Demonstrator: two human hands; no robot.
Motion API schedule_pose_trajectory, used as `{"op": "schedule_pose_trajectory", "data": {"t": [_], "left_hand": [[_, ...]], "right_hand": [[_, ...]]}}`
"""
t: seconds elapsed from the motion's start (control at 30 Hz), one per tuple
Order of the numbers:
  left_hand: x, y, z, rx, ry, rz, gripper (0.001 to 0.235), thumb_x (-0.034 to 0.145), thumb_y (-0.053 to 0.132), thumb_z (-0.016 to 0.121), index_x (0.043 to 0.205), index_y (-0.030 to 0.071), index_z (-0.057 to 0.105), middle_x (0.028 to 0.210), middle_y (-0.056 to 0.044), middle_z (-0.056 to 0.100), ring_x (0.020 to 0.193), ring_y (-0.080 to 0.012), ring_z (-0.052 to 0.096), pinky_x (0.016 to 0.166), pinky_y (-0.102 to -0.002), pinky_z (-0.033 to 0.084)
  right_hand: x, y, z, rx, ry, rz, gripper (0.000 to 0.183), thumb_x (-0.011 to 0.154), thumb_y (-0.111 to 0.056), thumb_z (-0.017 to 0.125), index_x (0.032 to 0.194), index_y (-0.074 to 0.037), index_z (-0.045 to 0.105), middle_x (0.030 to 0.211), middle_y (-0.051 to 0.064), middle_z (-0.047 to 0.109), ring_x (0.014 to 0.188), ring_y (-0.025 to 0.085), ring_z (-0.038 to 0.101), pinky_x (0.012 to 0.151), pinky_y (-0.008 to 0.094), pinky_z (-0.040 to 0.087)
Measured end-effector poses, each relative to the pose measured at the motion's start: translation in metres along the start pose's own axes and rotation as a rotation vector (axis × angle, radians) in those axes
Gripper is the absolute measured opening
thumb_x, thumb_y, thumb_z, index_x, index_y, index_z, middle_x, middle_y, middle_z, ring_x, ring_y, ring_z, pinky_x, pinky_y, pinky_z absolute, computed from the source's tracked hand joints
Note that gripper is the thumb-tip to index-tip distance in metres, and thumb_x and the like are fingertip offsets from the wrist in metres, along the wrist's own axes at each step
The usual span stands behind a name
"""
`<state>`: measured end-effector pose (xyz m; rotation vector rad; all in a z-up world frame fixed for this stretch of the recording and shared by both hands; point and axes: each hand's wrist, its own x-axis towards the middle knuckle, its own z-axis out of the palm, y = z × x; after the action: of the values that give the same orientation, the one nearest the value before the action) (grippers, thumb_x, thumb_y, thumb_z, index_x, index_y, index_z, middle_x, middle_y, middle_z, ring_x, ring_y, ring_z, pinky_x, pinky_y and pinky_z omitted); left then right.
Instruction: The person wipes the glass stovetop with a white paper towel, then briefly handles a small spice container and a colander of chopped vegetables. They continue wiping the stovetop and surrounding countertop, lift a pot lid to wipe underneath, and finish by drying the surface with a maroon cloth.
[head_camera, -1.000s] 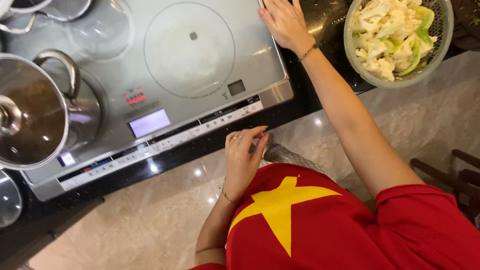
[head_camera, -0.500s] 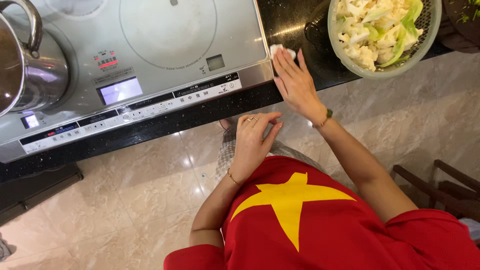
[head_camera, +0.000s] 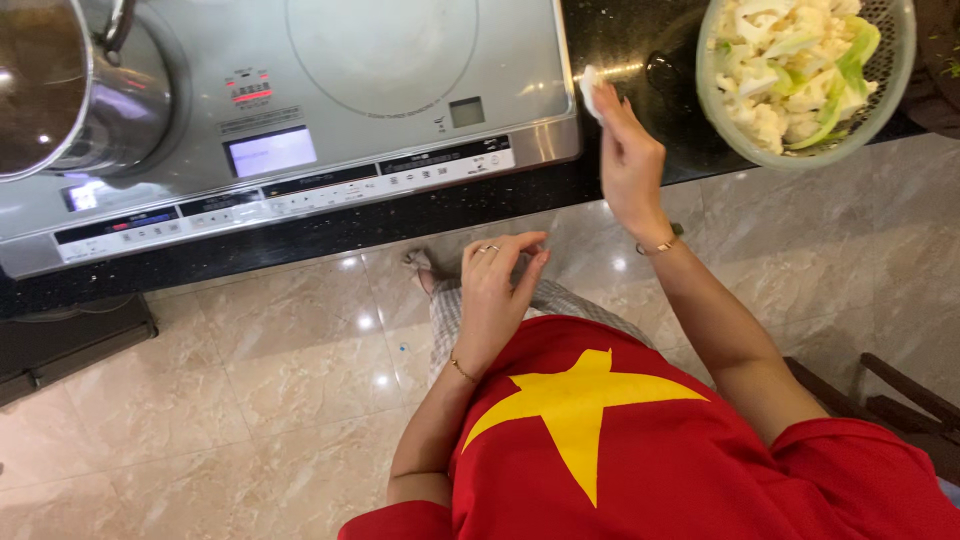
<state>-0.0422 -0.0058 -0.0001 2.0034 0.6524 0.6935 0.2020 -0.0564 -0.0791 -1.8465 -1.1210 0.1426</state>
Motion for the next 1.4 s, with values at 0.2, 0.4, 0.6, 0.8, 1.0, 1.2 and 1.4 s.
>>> {"op": "schedule_pose_trajectory", "data": {"t": [0.2,0.4,0.6,0.8,1.0,1.2,1.4], "left_hand": [[-0.010,-0.016,-0.043,-0.017,0.028,0.021,0.019,0.097,0.012,0.072,0.115,0.010,0.069,0.097,-0.002,0.072,0.097,-0.0198,0.069,0.097,-0.037,0.042],[-0.039,-0.058,-0.117,0.014,0.058,-0.059,0.018,0.098,0.013,0.071,0.116,0.009,0.069,0.098,-0.002,0.073,0.095,-0.0202,0.068,0.099,-0.038,0.042],[-0.062,-0.094,-0.182,0.047,0.123,-0.125,0.018,0.098,0.014,0.070,0.116,0.010,0.070,0.098,-0.002,0.073,0.093,-0.0202,0.066,0.099,-0.037,0.042],[-0.086,-0.111,-0.222,0.055,0.168,-0.154,0.019,0.099,0.015,0.070,0.117,0.010,0.070,0.097,-0.001,0.072,0.091,-0.0193,0.065,0.100,-0.037,0.042],[-0.101,-0.120,-0.245,0.047,0.192,-0.139,0.019,0.098,0.013,0.070,0.117,0.010,0.069,0.097,-0.002,0.072,0.092,-0.0196,0.066,0.099,-0.037,0.041],[-0.107,-0.125,-0.258,0.038,0.237,-0.103,0.019,0.098,0.013,0.070,0.117,0.011,0.069,0.098,-0.002,0.072,0.096,-0.0198,0.068,0.098,-0.037,0.041],[-0.127,-0.153,-0.278,0.056,0.315,-0.241,0.019,0.099,0.015,0.069,0.117,0.010,0.070,0.096,-0.001,0.072,0.088,-0.0192,0.066,0.097,-0.038,0.041]], "right_hand": [[0.017,-0.018,0.065,-0.652,-0.265,-0.148,0.081,0.107,-0.047,0.060,0.151,0.016,0.038,0.158,0.034,0.038,0.151,0.041,0.030,0.123,0.061,0.010],[0.036,-0.042,0.133,-0.593,-0.298,-0.124,0.086,0.112,-0.052,0.051,0.161,0.015,0.028,0.167,0.037,0.025,0.159,0.045,0.020,0.129,0.057,0.010],[0.003,-0.122,0.230,-0.473,-0.394,-0.308,0.086,0.108,-0.053,0.056,0.161,0.008,0.027,0.168,0.030,0.026,0.159,0.041,0.021,0.130,0.054,0.012],[0.000,-0.194,0.309,-0.331,-0.525,-0.409,0.088,0.106,-0.056,0.059,0.159,0.010,0.032,0.167,0.028,0.027,0.159,0.039,0.022,0.131,0.052,0.013],[0.008,-0.231,0.370,-0.281,-0.648,-0.537,0.077,0.110,-0.050,0.052,0.159,0.007,0.035,0.168,0.025,0.030,0.159,0.033,0.021,0.130,0.050,0.009],[0.008,-0.216,0.353,-0.410,-0.624,-0.513,0.073,0.109,-0.046,0.055,0.161,0.001,0.036,0.167,0.018,0.031,0.156,0.029,0.029,0.126,0.057,0.009],[0.009,-0.198,0.288,-0.522,-0.541,-0.389,0.061,0.109,-0.030,0.059,0.157,0.004,0.043,0.163,0.025,0.043,0.154,0.036,0.037,0.128,0.057,0.014]]}}
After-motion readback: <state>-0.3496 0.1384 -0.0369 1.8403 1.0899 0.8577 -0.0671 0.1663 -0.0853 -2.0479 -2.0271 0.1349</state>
